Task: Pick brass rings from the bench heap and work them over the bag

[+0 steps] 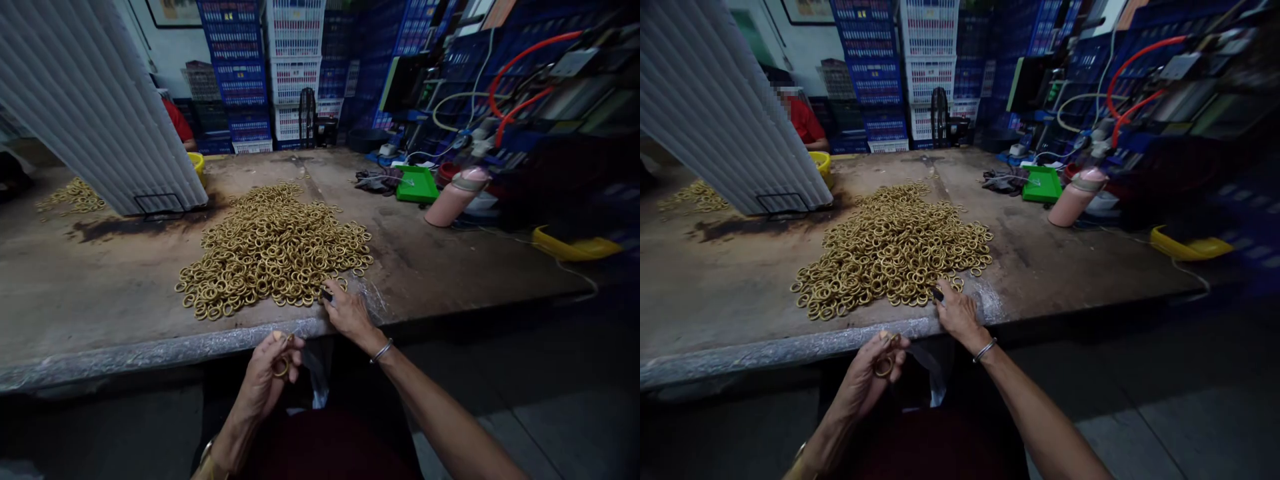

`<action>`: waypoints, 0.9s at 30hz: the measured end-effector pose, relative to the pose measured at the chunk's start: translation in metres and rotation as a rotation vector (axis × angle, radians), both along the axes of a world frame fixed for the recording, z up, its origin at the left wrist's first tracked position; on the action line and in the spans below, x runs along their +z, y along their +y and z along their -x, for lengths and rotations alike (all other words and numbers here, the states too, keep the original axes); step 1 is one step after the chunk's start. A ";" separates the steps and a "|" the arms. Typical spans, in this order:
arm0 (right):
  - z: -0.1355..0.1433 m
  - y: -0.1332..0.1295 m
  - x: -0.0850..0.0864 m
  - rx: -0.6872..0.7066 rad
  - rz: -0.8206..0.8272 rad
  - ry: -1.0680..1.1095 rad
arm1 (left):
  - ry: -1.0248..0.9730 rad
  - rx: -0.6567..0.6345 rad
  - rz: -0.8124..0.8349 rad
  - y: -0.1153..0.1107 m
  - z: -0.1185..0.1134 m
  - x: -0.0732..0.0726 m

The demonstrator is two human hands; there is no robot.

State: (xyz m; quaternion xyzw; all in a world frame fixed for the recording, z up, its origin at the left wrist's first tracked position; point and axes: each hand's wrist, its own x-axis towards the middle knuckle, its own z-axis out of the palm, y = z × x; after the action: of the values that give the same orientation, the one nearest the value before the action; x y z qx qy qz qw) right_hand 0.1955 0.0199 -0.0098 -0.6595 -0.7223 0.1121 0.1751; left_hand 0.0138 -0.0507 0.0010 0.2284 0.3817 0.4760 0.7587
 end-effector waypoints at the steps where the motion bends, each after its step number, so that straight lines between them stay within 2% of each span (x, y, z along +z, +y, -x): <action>1: 0.000 0.001 0.000 0.025 0.003 -0.003 | -0.023 0.001 0.012 0.000 0.000 0.000; 4: 0.001 0.001 -0.001 0.060 0.035 -0.025 | -0.089 -0.008 0.079 0.001 0.002 0.002; 9: 0.003 0.000 -0.002 0.028 0.021 -0.040 | -0.177 -0.006 0.190 0.003 0.005 -0.001; 14: 0.003 -0.001 -0.004 0.000 -0.032 0.035 | -0.103 -0.014 0.162 0.005 -0.001 -0.003; 17: 0.007 -0.001 -0.005 -0.027 -0.040 0.213 | 0.051 -0.036 0.054 0.008 -0.007 -0.003; 20: 0.015 -0.001 -0.004 -0.041 0.038 0.491 | 0.362 0.030 -0.133 0.012 -0.010 -0.006; 23: 0.025 -0.004 0.000 -0.042 0.199 0.814 | 0.642 0.125 -0.399 0.016 -0.010 -0.009; 25: 0.031 -0.007 0.005 -0.039 0.353 1.000 | 0.704 0.134 -0.537 0.018 -0.009 -0.008; 27: 0.036 -0.012 0.009 -0.035 0.503 1.126 | 0.702 0.108 -0.585 0.020 -0.008 -0.007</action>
State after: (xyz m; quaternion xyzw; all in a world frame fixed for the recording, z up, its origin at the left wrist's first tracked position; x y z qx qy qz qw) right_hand 0.1598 0.0081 -0.0006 -0.5317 -0.4595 0.6074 0.3704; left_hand 0.0217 -0.0307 -0.0060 0.5604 0.4765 0.4963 0.4611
